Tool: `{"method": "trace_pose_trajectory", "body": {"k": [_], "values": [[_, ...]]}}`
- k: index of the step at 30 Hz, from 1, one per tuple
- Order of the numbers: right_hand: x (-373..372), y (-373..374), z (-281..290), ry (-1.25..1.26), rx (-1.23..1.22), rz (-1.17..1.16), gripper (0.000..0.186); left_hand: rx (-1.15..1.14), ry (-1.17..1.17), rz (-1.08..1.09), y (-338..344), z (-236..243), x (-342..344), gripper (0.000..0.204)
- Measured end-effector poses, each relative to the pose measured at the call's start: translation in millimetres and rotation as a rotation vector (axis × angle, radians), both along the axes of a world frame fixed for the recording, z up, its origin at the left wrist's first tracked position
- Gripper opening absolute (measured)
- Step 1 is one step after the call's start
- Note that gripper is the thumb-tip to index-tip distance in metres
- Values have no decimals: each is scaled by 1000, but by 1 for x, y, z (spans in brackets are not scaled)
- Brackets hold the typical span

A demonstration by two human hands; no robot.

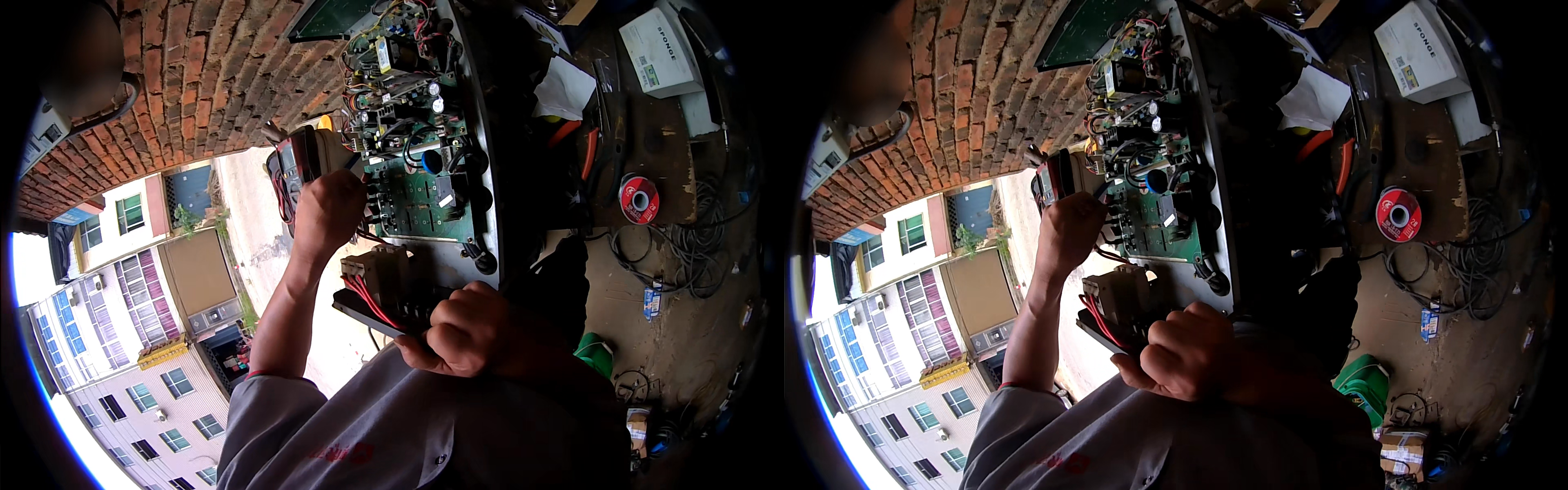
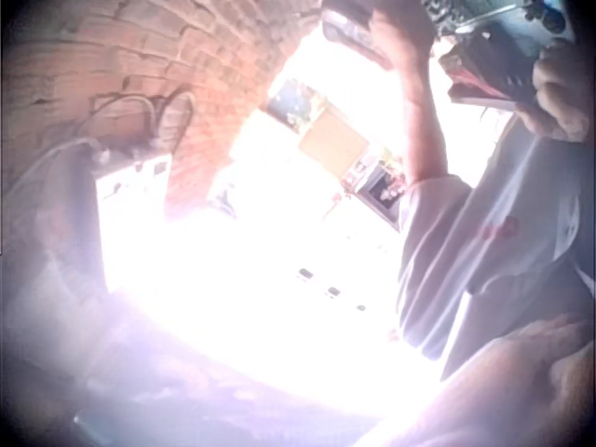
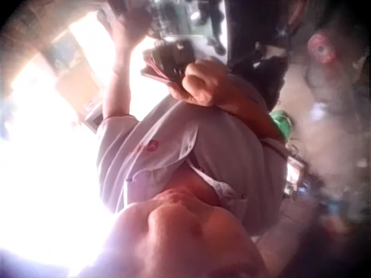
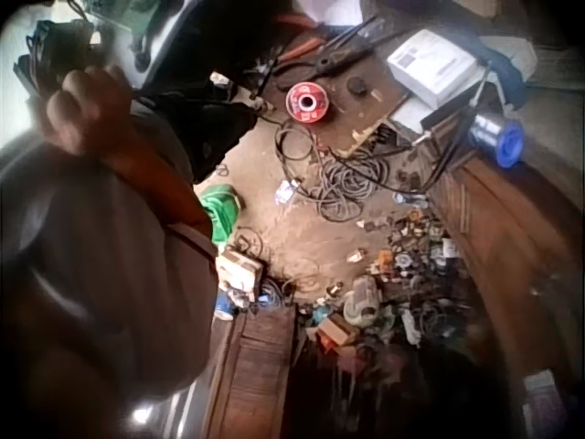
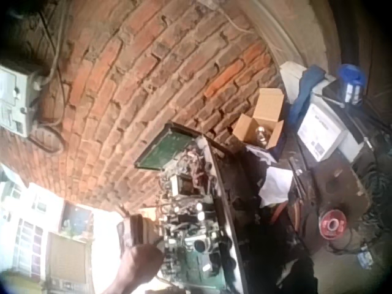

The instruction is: The person uses a digital multimeter to test various points on an exposed circuit board inside a metal chassis. They systematically touch the red and black probes to different components and connection points on the board, checking for electrical continuity or voltage. The person occasionally adjusts the multimeter dial and repositions the probes to different areas of the circuit board.

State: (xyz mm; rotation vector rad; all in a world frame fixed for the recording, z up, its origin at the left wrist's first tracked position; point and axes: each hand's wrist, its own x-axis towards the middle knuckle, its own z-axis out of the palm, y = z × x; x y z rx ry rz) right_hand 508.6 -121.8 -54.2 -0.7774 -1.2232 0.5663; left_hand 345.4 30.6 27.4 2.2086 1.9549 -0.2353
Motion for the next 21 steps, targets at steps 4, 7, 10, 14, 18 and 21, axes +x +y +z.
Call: {"method": "trace_pose_trajectory", "body": {"k": [4,7,10,14,18,21], "values": [[6,2,4,-54,10,29,42,24,26,-5,3,2,-3,19],[6,1,2,-98,13,33,37,10,11,1,3,4,-5,22],[7,3,0,-123,13,45,35,-9,-68,10,2,9,-11,26],[13,1,-1,-142,-14,127,30,107,-359,56,-21,27,-27,28],[20,-4,-5,-97,-46,113,31,200,-585,195,-63,29,-63,22],[27,-6,-8,-138,-68,97,35,199,-865,342,-101,18,-84,22]]}}
